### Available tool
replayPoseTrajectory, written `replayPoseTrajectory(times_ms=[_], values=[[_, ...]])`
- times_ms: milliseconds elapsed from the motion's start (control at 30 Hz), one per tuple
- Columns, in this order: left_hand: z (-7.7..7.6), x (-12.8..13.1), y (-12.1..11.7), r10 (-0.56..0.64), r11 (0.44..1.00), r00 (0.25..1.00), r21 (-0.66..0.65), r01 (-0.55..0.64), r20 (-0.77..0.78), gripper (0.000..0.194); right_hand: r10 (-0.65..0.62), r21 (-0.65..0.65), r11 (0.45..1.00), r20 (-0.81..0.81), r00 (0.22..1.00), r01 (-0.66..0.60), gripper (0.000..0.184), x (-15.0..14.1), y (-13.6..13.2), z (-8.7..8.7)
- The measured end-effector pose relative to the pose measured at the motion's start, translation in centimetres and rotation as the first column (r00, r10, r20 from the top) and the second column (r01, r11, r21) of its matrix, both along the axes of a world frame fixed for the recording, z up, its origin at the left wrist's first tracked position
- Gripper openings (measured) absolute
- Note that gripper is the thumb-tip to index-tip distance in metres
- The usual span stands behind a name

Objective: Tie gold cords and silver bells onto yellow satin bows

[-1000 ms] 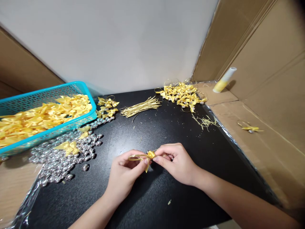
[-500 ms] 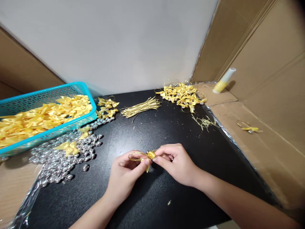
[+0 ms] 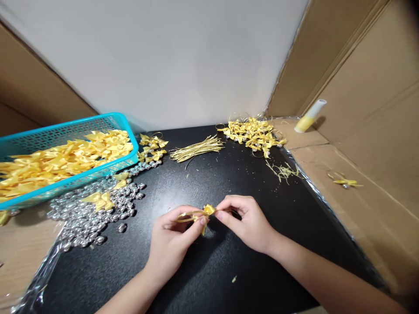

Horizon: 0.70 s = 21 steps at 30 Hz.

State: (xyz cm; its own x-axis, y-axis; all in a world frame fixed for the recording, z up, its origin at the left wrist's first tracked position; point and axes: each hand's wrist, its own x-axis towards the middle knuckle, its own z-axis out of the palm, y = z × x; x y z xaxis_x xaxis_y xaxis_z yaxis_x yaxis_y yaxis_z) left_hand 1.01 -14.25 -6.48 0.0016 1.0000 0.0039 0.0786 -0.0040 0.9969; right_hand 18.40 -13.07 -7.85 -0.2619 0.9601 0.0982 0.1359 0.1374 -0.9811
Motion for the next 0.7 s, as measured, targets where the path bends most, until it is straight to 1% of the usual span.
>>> replayPoseTrajectory(times_ms=[167,333,433,500,567,700], values=[[-0.08,0.26,-0.01,0.008,1.000,1.000,0.004,-0.008,0.020,0.011,0.011,-0.010,1.000,-0.026,1.000,-0.011,0.013,-0.03,0.04,-0.08],[0.12,0.22,-0.06,-0.028,0.998,0.999,-0.047,0.030,0.040,0.013,0.021,-0.034,0.999,-0.015,1.000,-0.021,0.013,-0.05,-0.19,-0.11],[0.22,0.21,-0.05,-0.028,0.998,0.999,-0.052,0.031,0.042,0.014,0.025,-0.055,0.998,-0.046,0.999,-0.027,0.013,-0.13,-0.23,-0.18],[0.23,0.22,-0.04,-0.030,0.998,0.999,-0.050,0.032,0.038,0.013,0.028,-0.099,0.994,-0.094,0.995,-0.038,0.013,-0.21,-0.17,-0.33],[0.23,0.20,-0.07,-0.031,0.998,0.999,-0.047,0.033,0.034,0.011,0.038,-0.172,0.983,-0.172,0.984,-0.068,0.013,-0.31,-0.05,-0.55],[0.24,0.05,-0.25,-0.023,0.999,0.999,-0.033,0.025,0.042,0.010,0.059,-0.294,0.943,-0.315,0.947,-0.157,0.025,-0.44,0.24,-1.00]])
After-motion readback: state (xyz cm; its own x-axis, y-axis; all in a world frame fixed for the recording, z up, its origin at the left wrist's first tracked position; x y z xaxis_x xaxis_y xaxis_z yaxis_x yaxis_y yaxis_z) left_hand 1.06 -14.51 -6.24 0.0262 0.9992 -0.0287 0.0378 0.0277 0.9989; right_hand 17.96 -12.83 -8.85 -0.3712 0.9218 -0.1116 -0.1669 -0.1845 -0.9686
